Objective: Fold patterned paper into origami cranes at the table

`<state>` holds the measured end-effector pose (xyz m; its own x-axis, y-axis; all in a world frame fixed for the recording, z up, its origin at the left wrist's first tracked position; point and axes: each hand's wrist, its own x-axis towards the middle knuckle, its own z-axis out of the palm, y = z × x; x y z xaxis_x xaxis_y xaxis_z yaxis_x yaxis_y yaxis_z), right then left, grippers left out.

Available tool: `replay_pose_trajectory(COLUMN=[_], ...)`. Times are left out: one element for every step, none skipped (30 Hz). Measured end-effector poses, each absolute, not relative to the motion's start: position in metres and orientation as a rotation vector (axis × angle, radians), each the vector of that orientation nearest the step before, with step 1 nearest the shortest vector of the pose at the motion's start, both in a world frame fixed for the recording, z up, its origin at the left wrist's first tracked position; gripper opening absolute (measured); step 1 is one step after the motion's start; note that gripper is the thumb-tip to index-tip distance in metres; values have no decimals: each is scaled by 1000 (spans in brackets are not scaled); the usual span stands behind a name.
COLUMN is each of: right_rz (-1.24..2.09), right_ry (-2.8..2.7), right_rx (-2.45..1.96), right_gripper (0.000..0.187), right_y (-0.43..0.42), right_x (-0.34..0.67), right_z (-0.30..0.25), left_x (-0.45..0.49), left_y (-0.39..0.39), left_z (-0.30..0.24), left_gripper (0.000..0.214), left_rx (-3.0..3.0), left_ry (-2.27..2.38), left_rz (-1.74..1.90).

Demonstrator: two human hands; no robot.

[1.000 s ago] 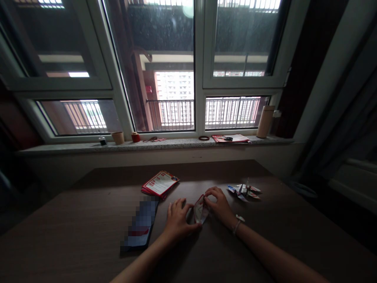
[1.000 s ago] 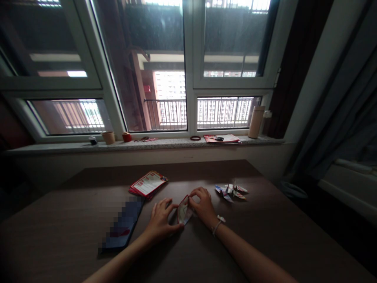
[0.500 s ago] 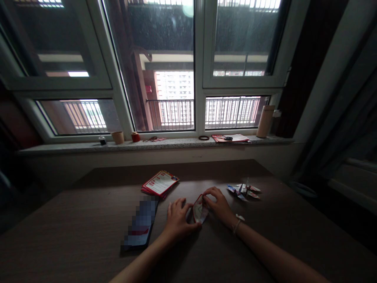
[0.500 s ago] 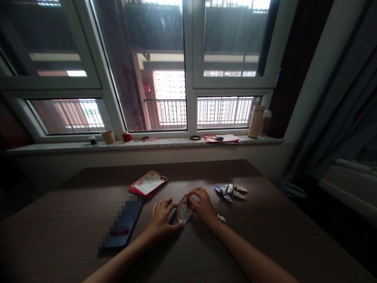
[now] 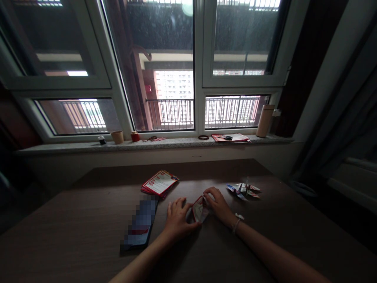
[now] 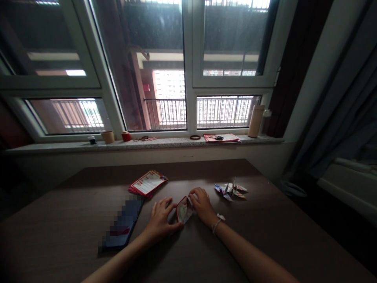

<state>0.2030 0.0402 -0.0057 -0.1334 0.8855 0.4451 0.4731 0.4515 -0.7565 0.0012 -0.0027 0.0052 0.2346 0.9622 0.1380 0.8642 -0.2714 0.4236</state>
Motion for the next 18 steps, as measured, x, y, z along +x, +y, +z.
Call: replay_pose_trajectory(right_rz=[554,555,554,553,551,546,542,535,529,527,527,531,537,546,557,569,581,593], right_ry=[-1775,-1786,-1796,-1812,-1829,-1844,-1857,-1860,-1859,-1854,-1848,-1844,-1842,-1844,-1848,-1854,-1862,-1872], right_rx=[-1158,-1142,-1121,-1095,-1070,-1054,-1041,-1037,-1035,-1036,-1036,-1035,-1033,-1028,-1022,-1014,-1004,-993], right_gripper=[20,20,20,20,19,18,17,16,15,15,14,14,14,14,14,14,15,15], right_y=[39,38,37,35,34,33,32,32,32,33,33,34,34,34,34,33,33,32], right_x=[203,203,203,203,203,203,203,203,203,203,203,203,202,202,202,201,201,200], right_z=[-5,-5,-4,-3,-2,-1,0,0,0,0,-1,-1,-1,-1,-1,-1,-1,-1], left_x=[1,0,0,-1,-1,-1,-1,-1,-1,-1,-1,-1,-1,-1,0,0,0,0], left_y=[-2,-2,-1,0,1,1,2,2,2,2,3,3,3,3,3,4,4,4], left_z=[3,1,-1,-3,-6,-7,-9,-10,-10,-9,-8,-6,-4,-1,2,5,8,11], left_gripper=[60,59,58,58,58,58,57,57,57,56,54,52,49,44,40,35,29,24], left_rx=[2254,2259,2264,2270,2274,2277,2279,2278,2275,2268,2259,2245,2228,2208,2188,2174,2161,2153], left_ry=[1709,1704,1703,1699,1697,1695,1691,1689,1687,1687,1687,1683,1672,1655,1621,1584,1556,1530], left_rz=[571,599,634,663,693,716,732,745,756,772,797,835,883,940,1000,1049,1096,1136])
